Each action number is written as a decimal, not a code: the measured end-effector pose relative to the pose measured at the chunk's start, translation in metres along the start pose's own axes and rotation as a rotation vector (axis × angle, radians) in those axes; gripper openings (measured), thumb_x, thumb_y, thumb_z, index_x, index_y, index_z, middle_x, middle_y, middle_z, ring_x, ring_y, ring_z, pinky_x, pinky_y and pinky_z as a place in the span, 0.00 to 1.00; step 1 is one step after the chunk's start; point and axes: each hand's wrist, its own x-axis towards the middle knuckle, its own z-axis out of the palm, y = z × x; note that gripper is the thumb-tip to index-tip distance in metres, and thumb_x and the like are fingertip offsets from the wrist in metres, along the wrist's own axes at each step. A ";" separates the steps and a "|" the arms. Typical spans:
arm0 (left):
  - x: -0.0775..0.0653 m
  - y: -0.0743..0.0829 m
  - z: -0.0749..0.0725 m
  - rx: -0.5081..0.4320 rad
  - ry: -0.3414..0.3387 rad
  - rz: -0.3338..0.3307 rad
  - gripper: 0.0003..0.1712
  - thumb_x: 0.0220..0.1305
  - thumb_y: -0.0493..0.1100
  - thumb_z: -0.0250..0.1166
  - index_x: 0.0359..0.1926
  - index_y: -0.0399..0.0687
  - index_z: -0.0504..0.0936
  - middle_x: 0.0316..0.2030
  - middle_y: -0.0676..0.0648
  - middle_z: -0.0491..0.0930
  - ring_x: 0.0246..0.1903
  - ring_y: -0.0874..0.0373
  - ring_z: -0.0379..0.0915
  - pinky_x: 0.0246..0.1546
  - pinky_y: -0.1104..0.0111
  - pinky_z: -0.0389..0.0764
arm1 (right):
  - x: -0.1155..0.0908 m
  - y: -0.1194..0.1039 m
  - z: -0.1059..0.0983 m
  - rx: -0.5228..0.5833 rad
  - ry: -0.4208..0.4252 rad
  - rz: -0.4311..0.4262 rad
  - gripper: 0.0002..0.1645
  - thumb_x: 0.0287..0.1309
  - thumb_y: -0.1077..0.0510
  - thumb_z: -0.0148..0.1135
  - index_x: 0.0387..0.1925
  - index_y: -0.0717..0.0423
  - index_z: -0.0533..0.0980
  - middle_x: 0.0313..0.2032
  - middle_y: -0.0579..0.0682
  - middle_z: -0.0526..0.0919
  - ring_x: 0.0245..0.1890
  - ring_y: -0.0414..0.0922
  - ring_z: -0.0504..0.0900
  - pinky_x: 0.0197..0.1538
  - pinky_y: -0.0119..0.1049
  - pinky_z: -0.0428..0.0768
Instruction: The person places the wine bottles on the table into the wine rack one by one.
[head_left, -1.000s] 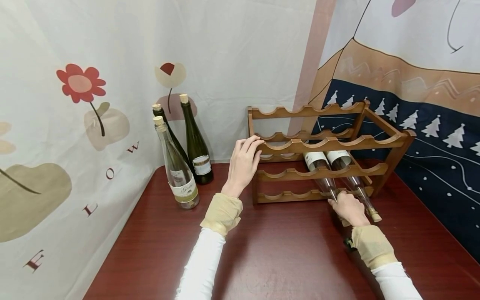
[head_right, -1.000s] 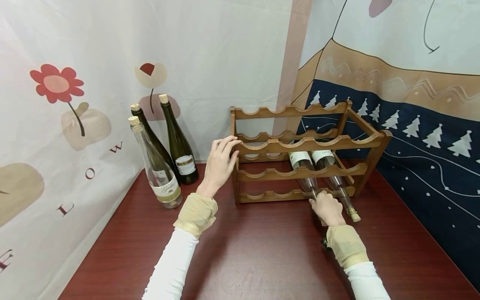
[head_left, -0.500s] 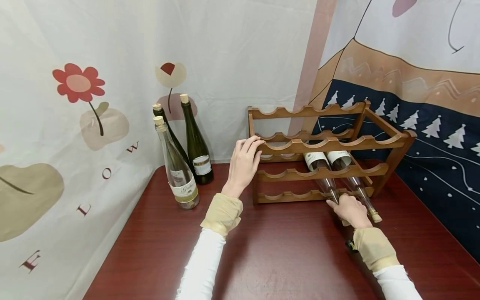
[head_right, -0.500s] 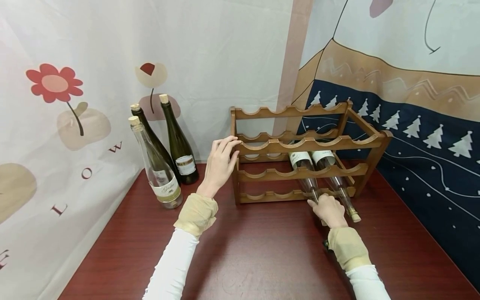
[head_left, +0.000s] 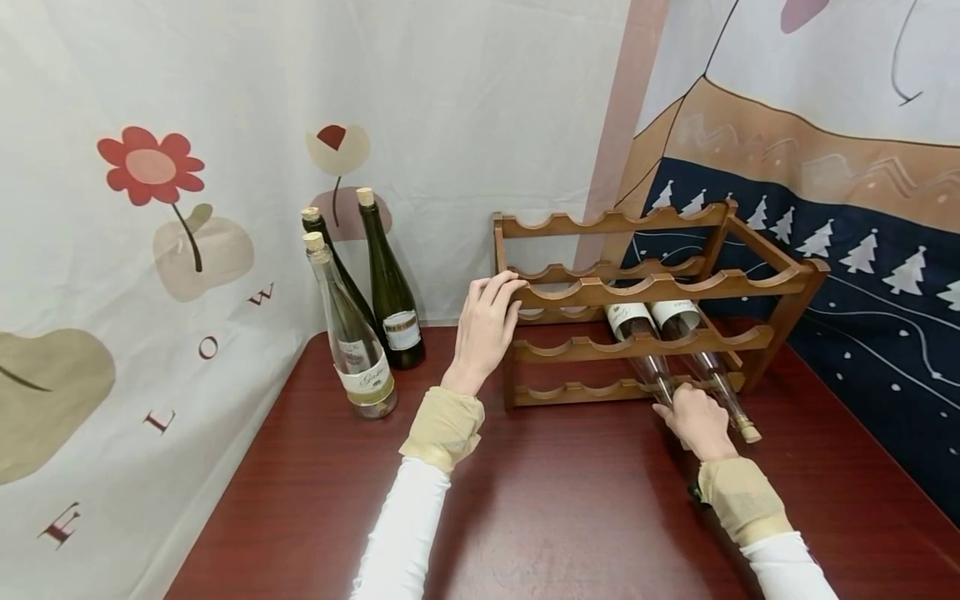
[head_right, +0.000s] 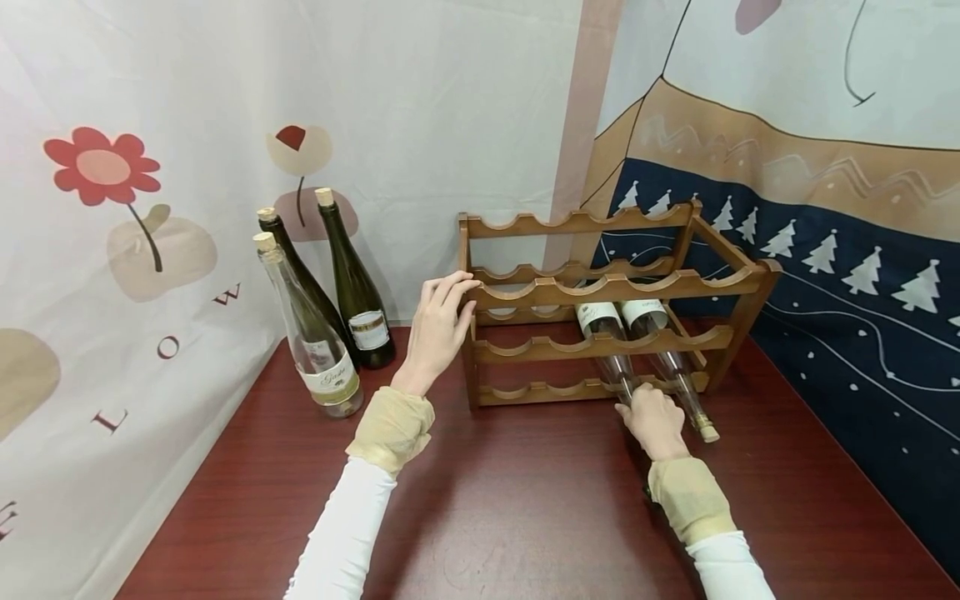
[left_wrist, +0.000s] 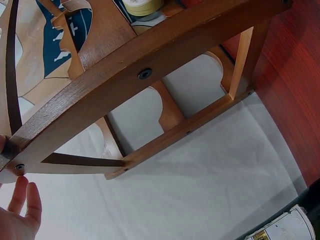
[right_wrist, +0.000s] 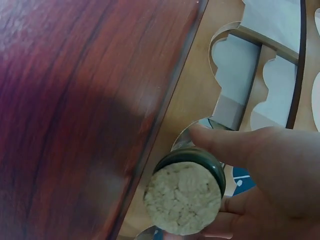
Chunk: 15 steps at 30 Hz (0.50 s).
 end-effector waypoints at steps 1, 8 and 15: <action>0.000 0.000 0.000 0.000 0.002 0.000 0.14 0.69 0.41 0.56 0.53 0.46 0.78 0.56 0.47 0.76 0.52 0.50 0.68 0.56 0.65 0.71 | 0.000 0.000 0.000 -0.003 0.006 -0.005 0.26 0.57 0.49 0.62 0.30 0.73 0.70 0.29 0.74 0.79 0.28 0.67 0.80 0.26 0.56 0.75; -0.001 0.000 0.000 0.000 0.000 -0.004 0.14 0.69 0.41 0.56 0.53 0.46 0.79 0.56 0.46 0.76 0.51 0.49 0.68 0.55 0.64 0.71 | 0.001 0.003 0.001 0.012 -0.022 -0.005 0.25 0.60 0.48 0.59 0.28 0.70 0.70 0.31 0.74 0.79 0.29 0.67 0.80 0.26 0.55 0.75; 0.000 0.000 -0.001 0.002 -0.005 -0.008 0.14 0.69 0.40 0.55 0.53 0.46 0.78 0.56 0.46 0.75 0.52 0.50 0.67 0.56 0.64 0.71 | 0.002 0.006 -0.003 0.032 -0.069 -0.008 0.23 0.63 0.47 0.55 0.23 0.62 0.70 0.24 0.63 0.78 0.25 0.62 0.79 0.25 0.53 0.74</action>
